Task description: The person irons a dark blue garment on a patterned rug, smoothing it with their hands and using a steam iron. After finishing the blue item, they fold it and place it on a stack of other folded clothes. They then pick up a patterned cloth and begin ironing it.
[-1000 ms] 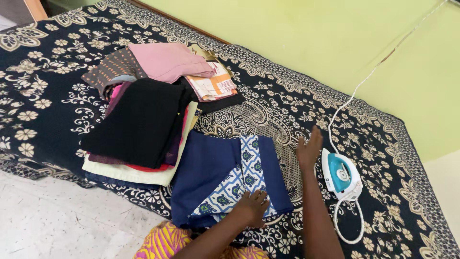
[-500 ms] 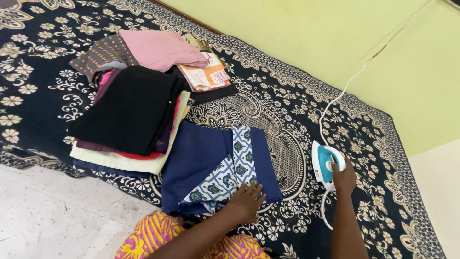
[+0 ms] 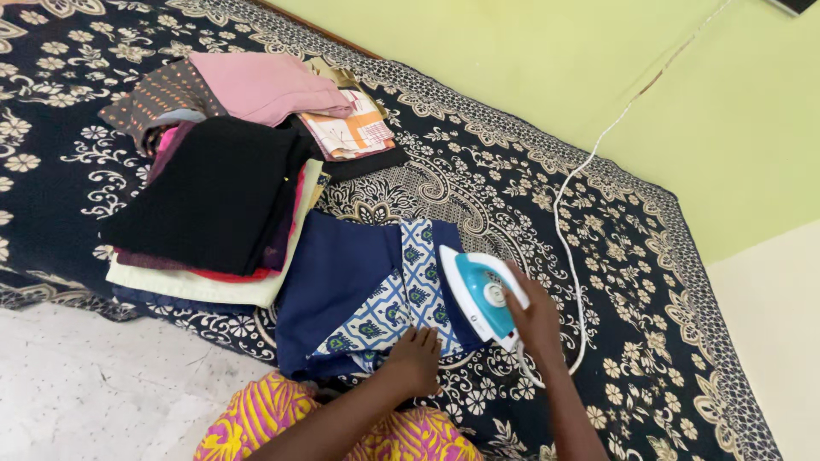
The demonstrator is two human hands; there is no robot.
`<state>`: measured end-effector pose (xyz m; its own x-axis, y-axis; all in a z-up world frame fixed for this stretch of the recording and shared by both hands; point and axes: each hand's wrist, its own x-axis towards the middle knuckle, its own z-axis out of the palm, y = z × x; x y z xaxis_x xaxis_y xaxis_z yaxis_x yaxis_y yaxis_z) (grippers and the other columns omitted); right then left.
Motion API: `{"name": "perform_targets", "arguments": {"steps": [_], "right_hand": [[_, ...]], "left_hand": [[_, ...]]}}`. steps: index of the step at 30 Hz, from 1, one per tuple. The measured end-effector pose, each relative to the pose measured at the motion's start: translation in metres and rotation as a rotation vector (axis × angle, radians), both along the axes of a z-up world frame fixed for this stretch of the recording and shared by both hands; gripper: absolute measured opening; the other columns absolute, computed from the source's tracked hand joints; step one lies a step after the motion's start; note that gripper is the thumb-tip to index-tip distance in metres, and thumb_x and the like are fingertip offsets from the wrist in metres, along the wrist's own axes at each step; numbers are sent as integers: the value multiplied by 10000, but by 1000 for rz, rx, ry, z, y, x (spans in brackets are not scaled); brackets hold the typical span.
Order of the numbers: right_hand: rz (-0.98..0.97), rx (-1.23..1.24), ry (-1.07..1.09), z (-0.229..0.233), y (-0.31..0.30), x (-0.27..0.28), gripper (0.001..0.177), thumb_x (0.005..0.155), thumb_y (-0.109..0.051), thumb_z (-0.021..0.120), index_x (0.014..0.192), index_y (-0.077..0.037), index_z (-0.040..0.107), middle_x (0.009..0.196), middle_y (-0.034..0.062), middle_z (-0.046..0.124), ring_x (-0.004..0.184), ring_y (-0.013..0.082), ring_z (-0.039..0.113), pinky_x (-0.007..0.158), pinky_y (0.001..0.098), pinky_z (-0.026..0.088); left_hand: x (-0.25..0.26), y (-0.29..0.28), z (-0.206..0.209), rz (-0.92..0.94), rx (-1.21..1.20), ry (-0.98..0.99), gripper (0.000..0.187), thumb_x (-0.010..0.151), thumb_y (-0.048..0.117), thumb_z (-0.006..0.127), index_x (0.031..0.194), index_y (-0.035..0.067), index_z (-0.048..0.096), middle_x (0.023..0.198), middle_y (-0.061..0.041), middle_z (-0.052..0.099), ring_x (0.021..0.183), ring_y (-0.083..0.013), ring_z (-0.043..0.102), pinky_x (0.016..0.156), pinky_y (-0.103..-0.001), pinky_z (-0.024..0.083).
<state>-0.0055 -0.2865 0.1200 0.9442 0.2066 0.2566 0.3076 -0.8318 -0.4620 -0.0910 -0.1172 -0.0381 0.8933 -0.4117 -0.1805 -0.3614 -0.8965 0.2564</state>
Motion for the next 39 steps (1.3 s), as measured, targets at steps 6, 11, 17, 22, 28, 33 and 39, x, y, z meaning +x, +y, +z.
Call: {"name": "perform_targets", "arguments": {"steps": [6,11,17,22,28,33,39], "right_hand": [[272,-16,-145,-23,34,-24,517,947,-207,690,1453,-246,593,1111,155,702,935,327,722,787,432,577],[250,-181,-171,-48,50,1,511,957,-203,612,1451,-245,491,1205,148,658,932,379,705,750,490,576],[98,-457,-178,-63,87,62,619,979,-204,579,1563,-317,408,1122,208,628,784,372,711,664,485,585],[40,-479,-219,-71,89,109,614,973,-188,558,1550,-327,403,1241,256,600,775,410,717,633,492,598],[26,-477,-140,-75,60,82,654,973,-190,526,1579,-341,331,1264,278,588,790,443,710,649,518,590],[-62,-550,-4,-65,23,23,685,976,-196,511,1603,-339,274,1297,299,563,803,437,720,651,508,597],[-103,-575,-18,-62,8,-14,661,988,-199,510,1598,-317,283,1264,288,582,781,400,732,606,475,609]], "left_hand": [[-1,7,9,-13,-37,29,1043,804,634,736,1527,-36,397,1643,-218,301,1513,-336,274,1216,-451,208],[7,4,14,-19,-50,107,1004,801,632,737,1488,-46,461,1597,-207,391,1488,-334,328,1189,-438,268],[7,6,8,-41,-66,54,1004,823,655,723,1477,-61,462,1629,-237,324,1495,-356,304,1190,-451,269],[6,11,9,-39,-73,85,989,833,639,704,1496,-49,450,1639,-213,325,1507,-334,310,1187,-439,290],[7,8,3,-27,-60,76,998,825,622,730,1513,-32,421,1650,-207,293,1506,-334,293,1187,-457,277],[6,9,4,-23,-72,61,994,807,614,746,1504,-26,443,1650,-203,311,1503,-324,317,1187,-444,295],[10,10,9,-40,-67,85,991,810,619,744,1496,-34,450,1644,-208,313,1492,-334,324,1180,-438,302]]}}
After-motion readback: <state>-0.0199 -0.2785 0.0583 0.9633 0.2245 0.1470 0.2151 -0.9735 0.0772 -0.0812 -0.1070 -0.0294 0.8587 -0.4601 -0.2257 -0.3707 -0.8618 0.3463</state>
